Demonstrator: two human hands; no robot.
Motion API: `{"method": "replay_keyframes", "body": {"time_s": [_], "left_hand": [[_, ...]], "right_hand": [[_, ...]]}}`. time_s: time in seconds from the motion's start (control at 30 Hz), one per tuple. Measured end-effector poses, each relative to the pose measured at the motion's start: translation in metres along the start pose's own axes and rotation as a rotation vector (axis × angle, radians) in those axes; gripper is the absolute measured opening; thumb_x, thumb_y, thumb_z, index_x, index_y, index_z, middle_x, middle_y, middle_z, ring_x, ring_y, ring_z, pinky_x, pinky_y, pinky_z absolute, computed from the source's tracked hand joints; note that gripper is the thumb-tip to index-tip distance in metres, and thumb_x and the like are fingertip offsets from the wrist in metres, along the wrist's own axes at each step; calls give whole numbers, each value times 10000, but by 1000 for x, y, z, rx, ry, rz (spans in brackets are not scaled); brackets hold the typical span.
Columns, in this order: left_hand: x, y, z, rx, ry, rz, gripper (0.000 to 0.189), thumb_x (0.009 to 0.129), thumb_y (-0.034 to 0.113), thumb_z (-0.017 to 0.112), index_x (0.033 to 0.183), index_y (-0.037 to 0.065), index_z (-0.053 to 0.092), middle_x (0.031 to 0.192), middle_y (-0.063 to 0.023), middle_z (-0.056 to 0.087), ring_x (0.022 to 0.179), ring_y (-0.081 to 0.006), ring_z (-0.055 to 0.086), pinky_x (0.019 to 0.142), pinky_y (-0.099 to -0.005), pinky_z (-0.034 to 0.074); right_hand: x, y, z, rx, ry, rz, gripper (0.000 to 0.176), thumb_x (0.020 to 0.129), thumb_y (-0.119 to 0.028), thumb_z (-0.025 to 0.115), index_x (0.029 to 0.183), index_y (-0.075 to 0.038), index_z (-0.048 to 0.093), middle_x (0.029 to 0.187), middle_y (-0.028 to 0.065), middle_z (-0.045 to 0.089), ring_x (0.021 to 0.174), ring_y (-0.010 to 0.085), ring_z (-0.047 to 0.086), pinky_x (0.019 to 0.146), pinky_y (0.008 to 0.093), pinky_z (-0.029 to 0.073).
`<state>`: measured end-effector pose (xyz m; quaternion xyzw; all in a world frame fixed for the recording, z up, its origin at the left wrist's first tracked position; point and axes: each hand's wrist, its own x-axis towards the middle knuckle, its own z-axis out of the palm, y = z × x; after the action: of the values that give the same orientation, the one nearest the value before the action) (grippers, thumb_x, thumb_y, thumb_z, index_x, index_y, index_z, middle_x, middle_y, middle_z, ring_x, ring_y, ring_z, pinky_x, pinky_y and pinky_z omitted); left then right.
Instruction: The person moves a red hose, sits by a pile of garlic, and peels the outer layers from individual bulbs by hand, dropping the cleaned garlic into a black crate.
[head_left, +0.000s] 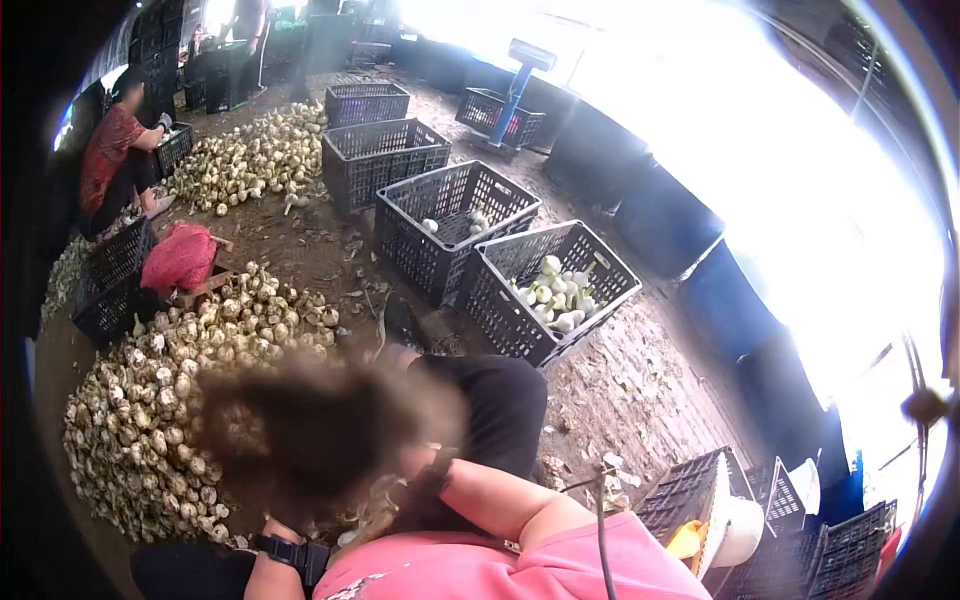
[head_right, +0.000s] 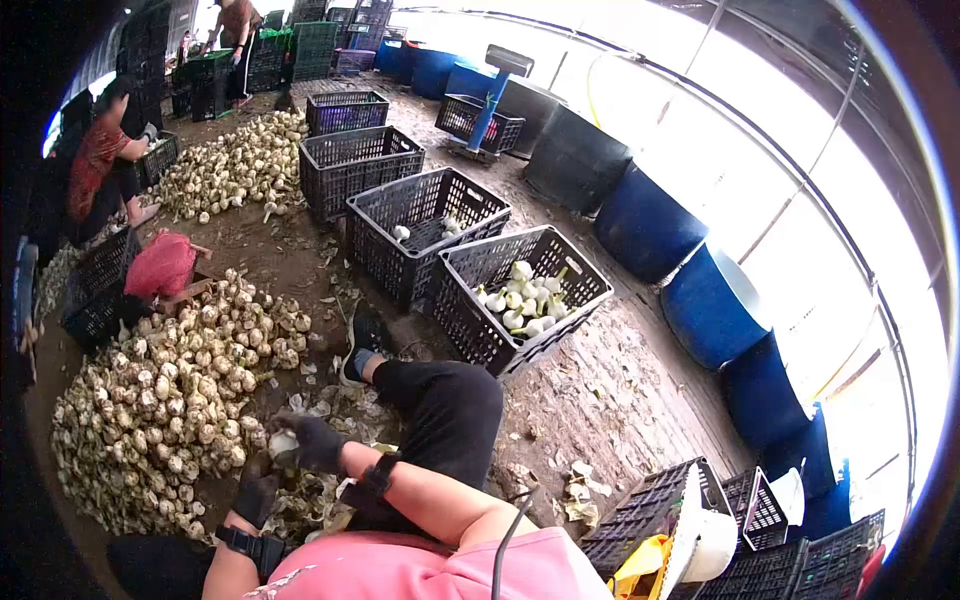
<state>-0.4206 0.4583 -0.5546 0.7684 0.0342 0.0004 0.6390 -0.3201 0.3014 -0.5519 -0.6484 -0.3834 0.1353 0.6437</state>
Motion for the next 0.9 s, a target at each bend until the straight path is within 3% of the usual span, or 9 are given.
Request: {"method": "replay_keyframes", "body": {"time_s": [0.03,0.1,0.3,0.37,0.53,0.6,0.67,0.73,0.9], "left_hand": [[-4,7,4,284,-14,206,284,842,66,496,1113,27,571,1066,-113,609,947,-229,597,798,-357,515],[0,-2,-9,15,-144,-64,286,833,32,450,1094,13,567,1028,-110,607,940,-210,598,793,-325,507],[3,13,4,254,-11,-78,288,911,194,472,1131,43,580,1073,-82,611,1005,-197,571,876,-298,449],[10,-2,-7,157,-106,-171,321,926,248,478,1142,35,583,1080,-89,616,1004,-190,566,878,-300,439],[4,-53,-25,-27,-204,-93,271,887,200,570,1097,30,583,1000,-76,620,948,-173,562,839,-303,438],[3,-47,-27,-59,-63,-175,227,826,115,530,1028,40,601,717,-89,605,658,-182,585,643,-324,481],[7,-50,-42,-18,-101,-367,262,820,81,559,1077,36,578,970,-94,616,916,-191,576,816,-338,456],[7,-72,-45,41,56,-238,264,815,149,533,1043,27,590,721,-121,613,658,-208,589,656,-350,481],[0,-109,-43,-88,107,-253,303,782,73,565,1075,-1,561,1048,-170,615,1005,-265,584,899,-349,435]], "right_hand": [[-12,-6,-22,92,63,217,515,691,-118,792,1129,-71,524,1043,37,562,950,117,508,853,279,447],[-21,-45,-72,-26,211,318,391,776,-141,739,1109,-84,542,974,5,580,874,111,542,775,271,480],[-54,-48,-264,831,1037,-65,392,871,-333,608,1119,-38,530,942,70,600,844,207,601,759,296,530],[-72,-16,-325,906,876,-169,420,885,-357,579,1131,-22,518,983,104,604,865,219,600,771,316,529],[46,-4,-173,405,700,168,228,914,-189,522,1096,-53,525,909,94,577,846,230,591,748,330,524],[72,48,-115,295,559,472,199,850,-159,605,1018,-55,584,851,55,599,738,176,572,645,300,471],[90,119,-72,28,345,630,251,802,-182,654,1009,-49,605,863,78,625,727,198,579,630,315,454],[98,206,-44,-402,116,620,381,770,-256,669,1070,-34,588,947,162,654,812,296,613,704,373,474],[180,174,43,-789,109,956,503,731,-278,686,1151,-46,538,1059,232,612,992,363,587,812,401,470]]}}
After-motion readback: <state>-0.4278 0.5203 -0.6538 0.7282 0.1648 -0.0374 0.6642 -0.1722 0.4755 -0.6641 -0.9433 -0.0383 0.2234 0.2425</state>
